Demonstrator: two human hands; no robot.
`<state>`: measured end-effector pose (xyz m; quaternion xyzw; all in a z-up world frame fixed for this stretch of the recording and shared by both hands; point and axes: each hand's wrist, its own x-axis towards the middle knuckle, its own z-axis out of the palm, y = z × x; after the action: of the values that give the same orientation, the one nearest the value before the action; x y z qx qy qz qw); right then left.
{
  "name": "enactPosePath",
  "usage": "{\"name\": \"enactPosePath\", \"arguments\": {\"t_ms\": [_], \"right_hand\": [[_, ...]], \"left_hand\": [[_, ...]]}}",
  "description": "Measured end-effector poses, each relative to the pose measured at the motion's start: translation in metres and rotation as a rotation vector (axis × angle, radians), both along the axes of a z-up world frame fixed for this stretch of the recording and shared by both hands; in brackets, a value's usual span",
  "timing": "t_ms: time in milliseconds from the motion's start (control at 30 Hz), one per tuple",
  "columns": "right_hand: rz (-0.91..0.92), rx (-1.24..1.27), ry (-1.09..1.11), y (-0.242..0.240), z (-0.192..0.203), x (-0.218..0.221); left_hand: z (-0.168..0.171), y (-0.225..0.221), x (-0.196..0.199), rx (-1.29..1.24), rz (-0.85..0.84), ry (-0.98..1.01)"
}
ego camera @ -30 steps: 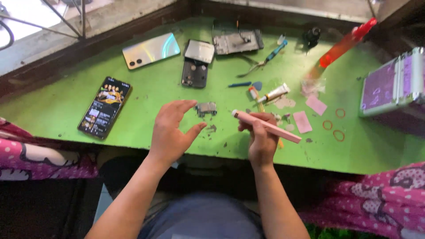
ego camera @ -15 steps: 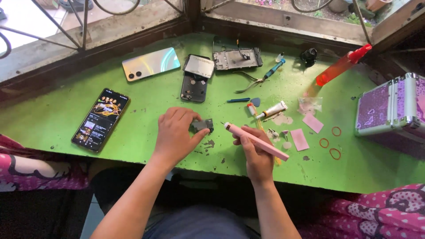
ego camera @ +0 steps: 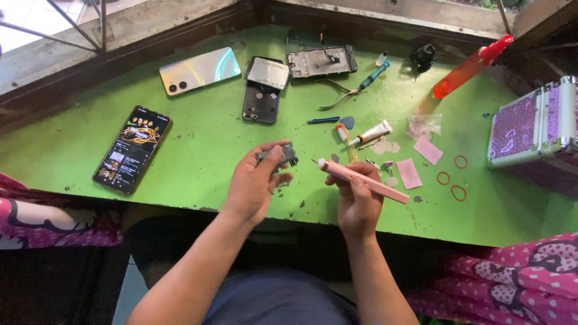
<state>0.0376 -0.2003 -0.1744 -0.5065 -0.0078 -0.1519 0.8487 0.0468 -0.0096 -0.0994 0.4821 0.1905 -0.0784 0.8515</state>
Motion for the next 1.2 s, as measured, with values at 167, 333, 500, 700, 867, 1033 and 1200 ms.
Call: {"name": "enactPosePath", "arguments": {"t_ms": [167,333,500,700,867,1033,1200], "right_hand": [[-0.040,0.013,-0.062,0.007,0.027,-0.016],[-0.112,0.012,-0.147,0.003,0.033,-0.017],[-0.213,-0.035,-0.135,0.016,0.068,-0.028],[-0.323,-0.219,-0.330,0.018,0.087,-0.047],[-0.361,-0.506,-0.538,0.019,0.105,-0.066],[-0.421,-0.632,-0.663,0.024,0.116,-0.066],[-0.314,-0.691,-0.615,0.022,0.125,-0.072]], "left_hand": [[0.004,-0.017,-0.008,-0.234,0.102,0.039],[0.046,-0.025,-0.020,-0.335,0.119,-0.008],[0.068,-0.030,-0.036,-0.437,0.078,-0.095],[0.070,-0.031,-0.055,-0.516,0.013,-0.380],[0.087,-0.030,-0.073,-0.529,-0.068,-0.451],[0.095,-0.031,-0.081,-0.493,-0.100,-0.452],[0.095,-0.029,-0.079,-0.503,-0.097,-0.429]]}}
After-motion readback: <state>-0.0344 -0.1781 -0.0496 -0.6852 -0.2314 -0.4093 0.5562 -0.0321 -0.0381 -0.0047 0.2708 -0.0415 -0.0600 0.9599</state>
